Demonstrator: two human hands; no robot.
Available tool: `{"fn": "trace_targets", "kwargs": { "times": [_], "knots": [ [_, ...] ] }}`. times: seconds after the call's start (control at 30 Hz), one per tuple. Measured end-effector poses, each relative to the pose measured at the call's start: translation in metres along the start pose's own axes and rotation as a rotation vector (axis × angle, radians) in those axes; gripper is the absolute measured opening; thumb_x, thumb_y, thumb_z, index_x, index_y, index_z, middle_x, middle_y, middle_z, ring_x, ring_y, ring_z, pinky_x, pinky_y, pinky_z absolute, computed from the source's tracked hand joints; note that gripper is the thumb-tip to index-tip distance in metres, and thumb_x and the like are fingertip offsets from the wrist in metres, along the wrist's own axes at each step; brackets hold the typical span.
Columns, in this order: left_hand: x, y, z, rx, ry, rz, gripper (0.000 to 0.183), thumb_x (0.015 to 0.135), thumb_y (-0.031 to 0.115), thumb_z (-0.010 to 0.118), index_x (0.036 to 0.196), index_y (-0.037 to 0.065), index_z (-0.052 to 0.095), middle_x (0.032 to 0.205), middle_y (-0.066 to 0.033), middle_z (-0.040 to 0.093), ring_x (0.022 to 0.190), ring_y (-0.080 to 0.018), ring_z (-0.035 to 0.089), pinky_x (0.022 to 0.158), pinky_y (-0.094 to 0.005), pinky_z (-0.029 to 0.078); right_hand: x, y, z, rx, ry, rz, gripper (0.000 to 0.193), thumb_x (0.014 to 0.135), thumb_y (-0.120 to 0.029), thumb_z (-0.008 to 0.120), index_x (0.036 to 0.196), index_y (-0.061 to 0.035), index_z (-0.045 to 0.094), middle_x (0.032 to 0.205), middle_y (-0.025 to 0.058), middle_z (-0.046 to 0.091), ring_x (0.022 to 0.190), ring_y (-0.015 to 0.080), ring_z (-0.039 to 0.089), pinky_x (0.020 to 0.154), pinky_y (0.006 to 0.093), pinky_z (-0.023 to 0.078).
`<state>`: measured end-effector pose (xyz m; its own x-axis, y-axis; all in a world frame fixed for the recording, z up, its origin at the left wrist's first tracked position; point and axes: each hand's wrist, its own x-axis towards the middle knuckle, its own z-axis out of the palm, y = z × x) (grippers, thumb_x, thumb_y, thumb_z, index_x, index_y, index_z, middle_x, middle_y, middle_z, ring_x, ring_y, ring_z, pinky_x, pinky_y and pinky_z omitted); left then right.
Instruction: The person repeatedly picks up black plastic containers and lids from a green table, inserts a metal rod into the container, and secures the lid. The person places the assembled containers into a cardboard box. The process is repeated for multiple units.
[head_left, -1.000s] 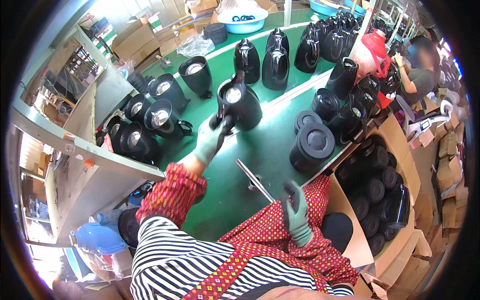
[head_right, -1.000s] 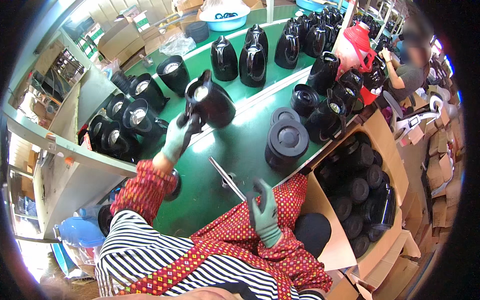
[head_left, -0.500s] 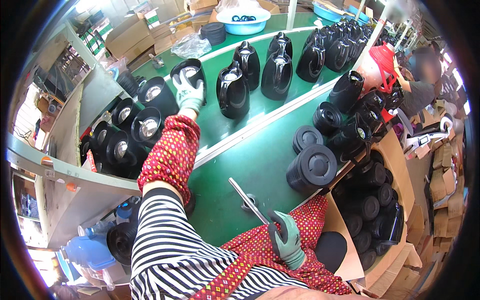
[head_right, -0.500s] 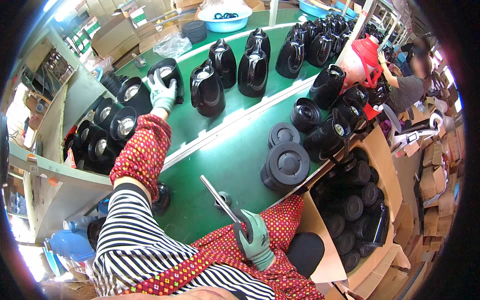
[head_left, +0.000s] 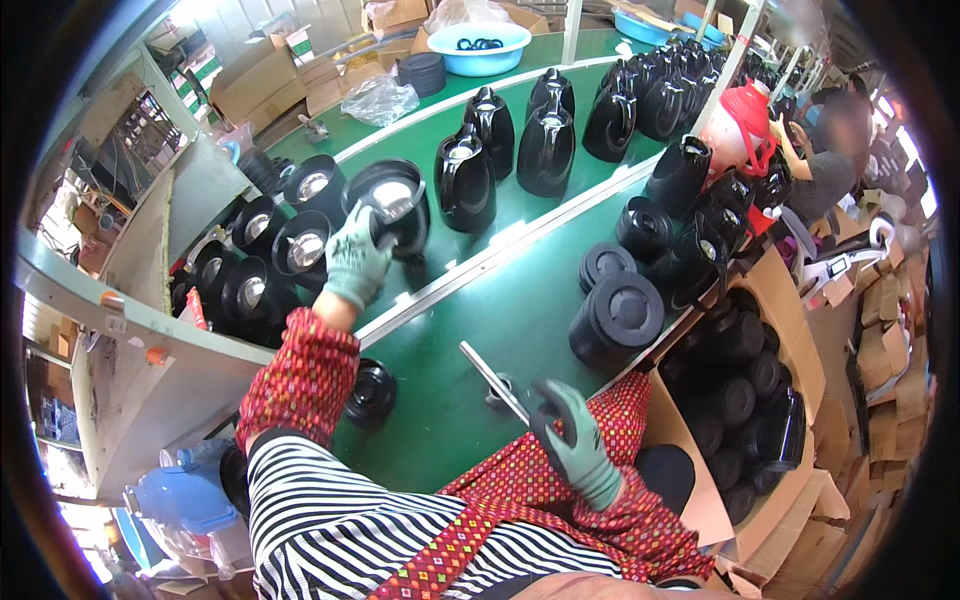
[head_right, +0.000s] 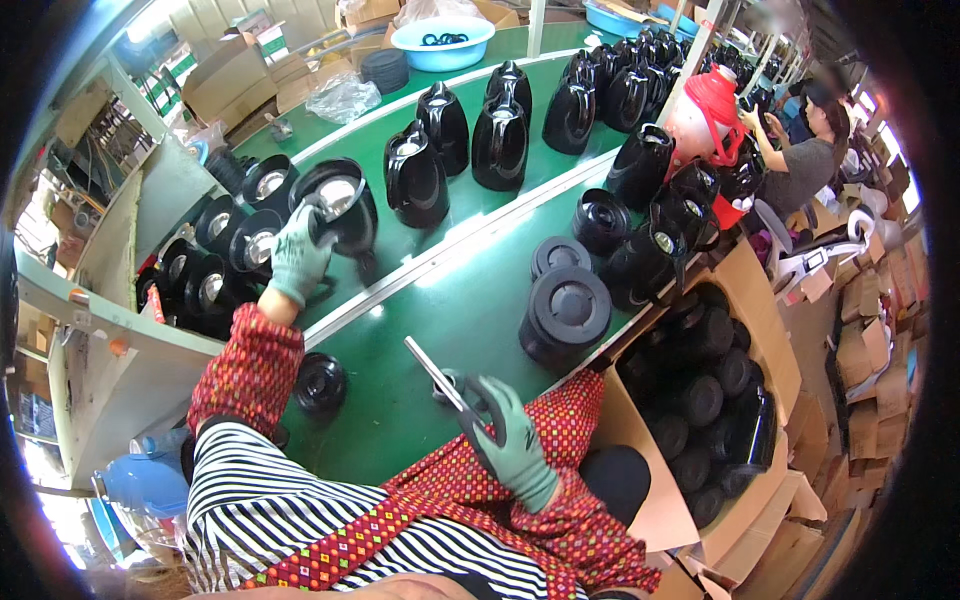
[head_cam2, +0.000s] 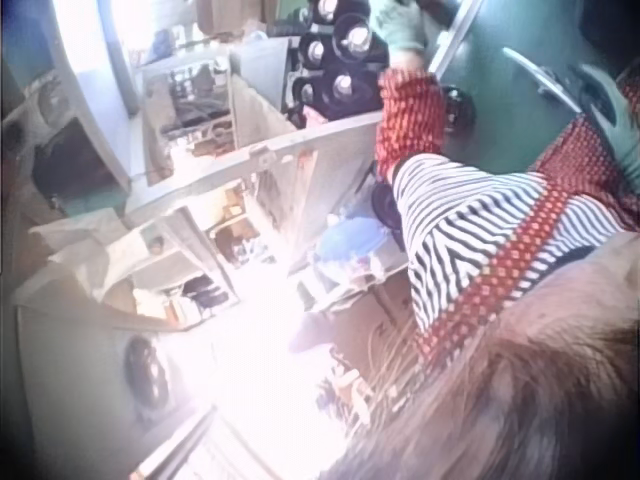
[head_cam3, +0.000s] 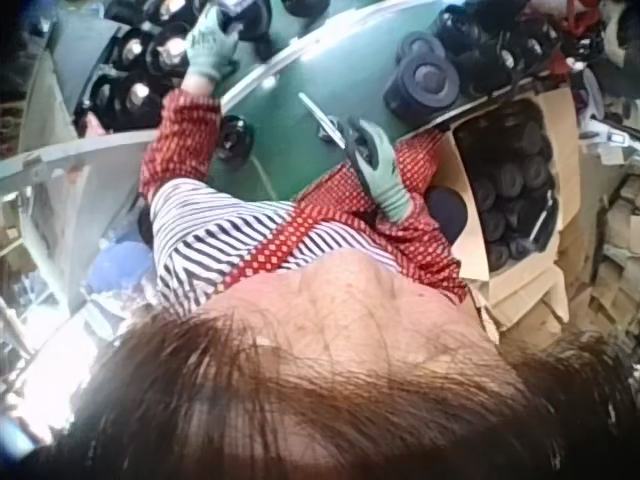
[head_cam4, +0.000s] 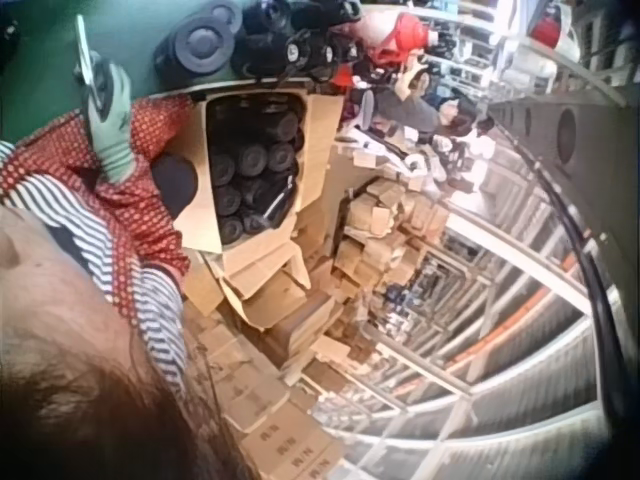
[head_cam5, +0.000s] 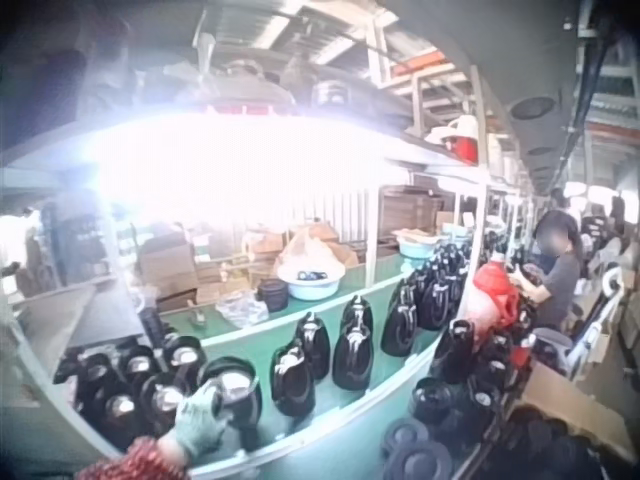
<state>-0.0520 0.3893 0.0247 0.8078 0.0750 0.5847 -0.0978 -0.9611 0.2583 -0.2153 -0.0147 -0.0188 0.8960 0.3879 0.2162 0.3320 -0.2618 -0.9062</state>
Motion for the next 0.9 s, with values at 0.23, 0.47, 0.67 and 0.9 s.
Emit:
{"fn": "trace_targets", "kwargs": {
  "times": [0.23, 0.47, 0.67, 0.9],
  "knots": [
    [-0.063, 0.135, -0.139, -0.26, -0.462, 0.35, 0.041, 0.07, 0.007, 0.09, 0.106, 0.006, 0.071, 0.134, -0.0205, 0.069, 0.092, -0.0355, 0.076, 0.078, -0.0393, 0.062, 0.071, -0.078, -0.034, 0.512, 0.031, 0.522, 0.077, 0.097, -0.031, 0.08, 0.16, -0.0057, 0.042, 0.148, 0.0214, 0.053, 0.109, 0.0162, 0.066, 0.075, 0.0294, 0.058],
    [-0.094, 0.187, -0.151, -0.917, -0.631, 0.544, 0.058, 0.085, 0.009, 0.083, 0.138, 0.005, 0.06, 0.127, -0.0184, 0.07, 0.089, -0.0246, 0.074, 0.081, -0.0377, 0.059, 0.002, -0.081, -0.082, 0.741, -0.175, 0.365, 0.061, 0.101, -0.037, 0.074, 0.145, 0.001, 0.057, 0.134, 0.0102, 0.069, 0.121, 0.0178, 0.066, 0.103, 0.0331, 0.054],
    [-0.155, 0.156, -0.052, -1.475, -0.904, -0.392, 0.104, 0.09, 0.008, 0.084, 0.17, 0.006, 0.018, 0.161, -0.015, 0.044, 0.138, -0.0226, 0.053, 0.111, -0.0385, 0.048, -0.103, -0.026, -0.112, 0.96, 0.038, 0.386, 0.05, 0.108, -0.037, 0.057, 0.14, 0.0015, 0.061, 0.13, 0.0137, 0.071, 0.116, 0.0242, 0.071, 0.102, 0.0378, 0.056],
    [-0.21, 0.193, -0.023, -1.819, -0.885, -0.344, 0.1, 0.087, 0.022, 0.084, 0.166, 0.001, 0.026, 0.164, -0.0168, 0.043, 0.147, -0.0256, 0.046, 0.122, -0.0439, 0.039, -0.066, -0.084, -0.083, 0.718, -0.128, 0.273, 0.049, 0.105, -0.039, 0.069, 0.134, -0.0001, 0.066, 0.127, 0.0098, 0.07, 0.114, 0.0179, 0.068, 0.094, 0.0335, 0.056]
  ]
}}
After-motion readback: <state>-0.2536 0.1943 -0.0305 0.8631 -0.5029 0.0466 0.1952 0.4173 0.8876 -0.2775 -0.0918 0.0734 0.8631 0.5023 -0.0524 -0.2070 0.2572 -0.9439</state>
